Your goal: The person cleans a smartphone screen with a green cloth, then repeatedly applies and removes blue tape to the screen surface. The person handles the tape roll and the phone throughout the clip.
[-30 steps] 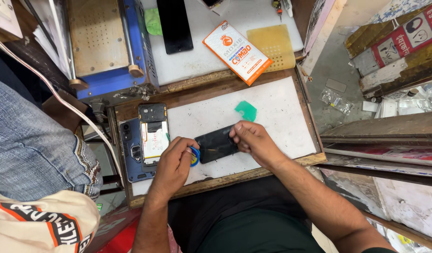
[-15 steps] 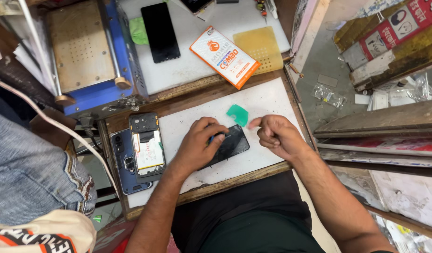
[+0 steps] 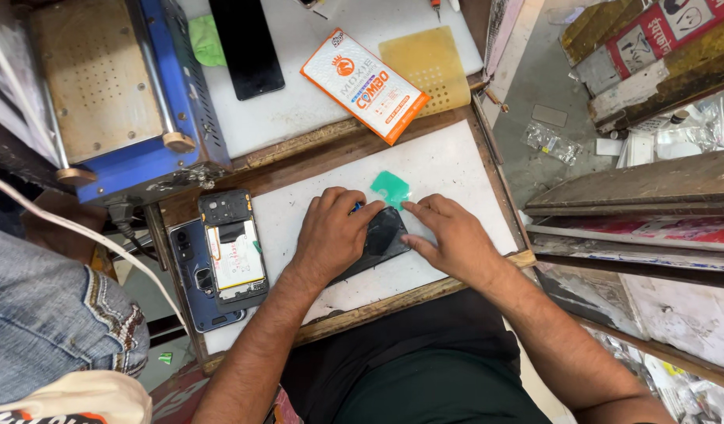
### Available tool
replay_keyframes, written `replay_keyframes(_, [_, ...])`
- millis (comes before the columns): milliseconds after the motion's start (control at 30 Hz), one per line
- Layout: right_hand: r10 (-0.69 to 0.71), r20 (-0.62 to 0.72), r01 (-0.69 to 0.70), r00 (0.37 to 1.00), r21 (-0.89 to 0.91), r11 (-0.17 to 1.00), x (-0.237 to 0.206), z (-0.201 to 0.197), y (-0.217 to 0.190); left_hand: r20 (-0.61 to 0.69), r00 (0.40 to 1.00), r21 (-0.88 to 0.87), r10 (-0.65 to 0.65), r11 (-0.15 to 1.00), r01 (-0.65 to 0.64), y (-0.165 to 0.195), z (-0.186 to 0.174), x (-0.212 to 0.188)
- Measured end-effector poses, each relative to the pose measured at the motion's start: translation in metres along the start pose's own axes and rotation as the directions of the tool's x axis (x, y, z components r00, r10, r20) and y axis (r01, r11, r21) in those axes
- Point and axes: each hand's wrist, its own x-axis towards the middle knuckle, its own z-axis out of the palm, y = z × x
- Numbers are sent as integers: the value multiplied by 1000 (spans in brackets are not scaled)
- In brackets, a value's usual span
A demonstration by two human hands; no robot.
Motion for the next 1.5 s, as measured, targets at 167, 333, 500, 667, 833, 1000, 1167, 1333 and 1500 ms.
replay_keyframes(167, [110, 83, -113, 990, 34, 993, -3, 0, 3, -56, 998, 10, -37, 999, 38, -4, 0, -3])
replay_keyframes(333, [101, 79, -104, 992, 34, 994, -6, 1, 5, -48, 996, 16, -71, 997, 72, -7, 4, -6])
replay_keyframes(500, [88, 4, -88, 996, 2, 996, -14, -8, 18, -90, 989, 22, -116, 993, 119, -14, 5, -11])
replay_keyframes(667, [114, -109, -120, 987, -49, 992, -36, -27, 52, -150, 979, 21, -141, 989, 146, -23, -3, -16])
replay_keyframes(833, [84, -439, -233, 895, -299, 925, -63, -90, 124, -261, 940, -24, -220, 975, 221, -30, -10, -18])
replay_keyframes(1000, [200, -523, -463, 828, -437, 771, -85, -150, 178, -295, 911, -329, -288, 926, 186, -30, -9, -16])
replay_keyframes(1167, [491, -421, -619, 763, -259, 741, -86, -153, 178, -48, 940, -939, -338, 336, 73, -28, -13, -20])
replay_keyframes(1333, [176, -437, -407, 882, -518, 752, -69, -120, 158, -6, 964, -999, -267, -30, -15, -27, -20, -22])
replay_keyframes(1500, [150, -501, -372, 852, -379, 847, -39, -94, 120, -36, 969, -994, -243, -93, -60, -27, -17, -20])
